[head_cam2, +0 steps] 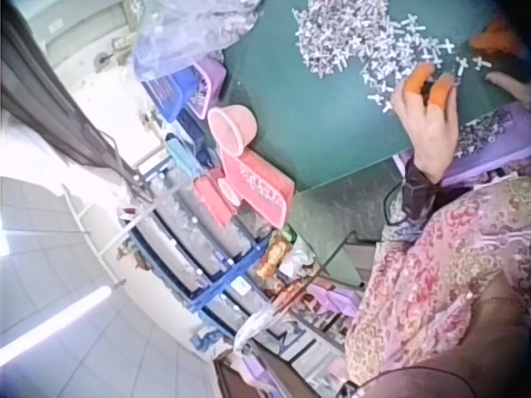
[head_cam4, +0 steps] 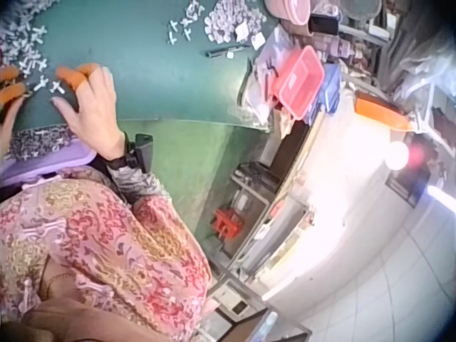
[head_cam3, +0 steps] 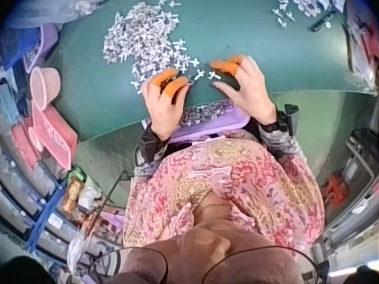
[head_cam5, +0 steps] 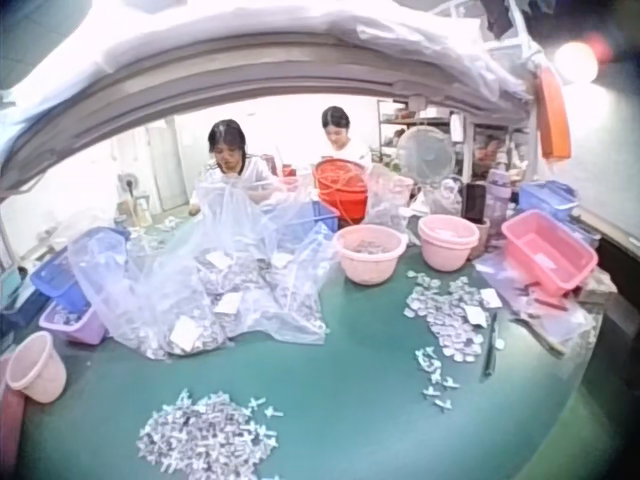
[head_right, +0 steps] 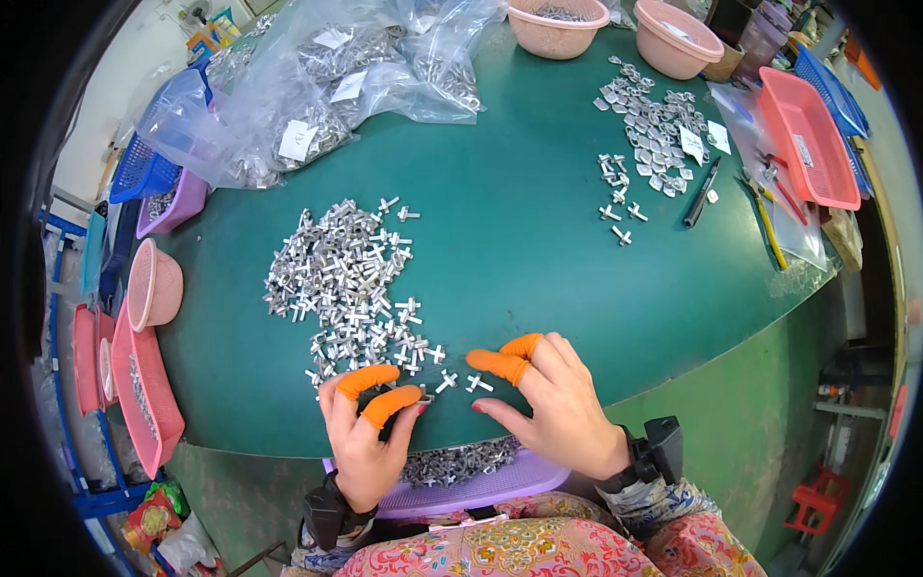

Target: The recorder sorts small metal parts and uses a handheld scanner to scan them.

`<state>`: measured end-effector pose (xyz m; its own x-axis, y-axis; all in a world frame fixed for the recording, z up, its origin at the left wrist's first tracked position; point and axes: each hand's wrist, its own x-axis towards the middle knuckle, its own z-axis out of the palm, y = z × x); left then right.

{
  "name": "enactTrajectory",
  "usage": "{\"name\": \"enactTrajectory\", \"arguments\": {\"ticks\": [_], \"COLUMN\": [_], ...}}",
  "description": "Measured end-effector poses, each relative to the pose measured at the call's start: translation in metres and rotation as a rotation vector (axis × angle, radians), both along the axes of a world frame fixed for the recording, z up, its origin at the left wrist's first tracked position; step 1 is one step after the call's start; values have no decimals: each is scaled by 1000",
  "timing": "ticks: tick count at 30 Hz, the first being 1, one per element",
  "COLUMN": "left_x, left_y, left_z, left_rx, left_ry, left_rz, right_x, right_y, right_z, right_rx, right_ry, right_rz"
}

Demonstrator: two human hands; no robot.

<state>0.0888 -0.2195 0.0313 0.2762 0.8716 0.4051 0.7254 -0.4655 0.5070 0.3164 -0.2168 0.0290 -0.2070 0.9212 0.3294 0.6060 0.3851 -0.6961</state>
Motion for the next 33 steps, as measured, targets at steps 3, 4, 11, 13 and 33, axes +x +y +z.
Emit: {"name": "enactTrajectory", "arguments": {"ticks": [3,4,11,13,33], "left_x": [-5,-5,-5,-6,-7], "left_y": [-2,-2,-2,-3,-5], "left_z": [0,1,-1,-3,-1], "left_rx": [6,17,20,5,47], "left_ry": [-40,-58,-98,-128,-119], "left_rz": [5,24,-51,-40,-5], "right_x": [1,1,1,0,-23], "right_y": [1,1,1,1,5], "right_z": [3,2,-1,0,-1], "right_rx": [-13,-15,35,13,56], "right_ry": [-25,-21,-86,-87,-113], "right_rz": [-2,-8,62,103,112]}}
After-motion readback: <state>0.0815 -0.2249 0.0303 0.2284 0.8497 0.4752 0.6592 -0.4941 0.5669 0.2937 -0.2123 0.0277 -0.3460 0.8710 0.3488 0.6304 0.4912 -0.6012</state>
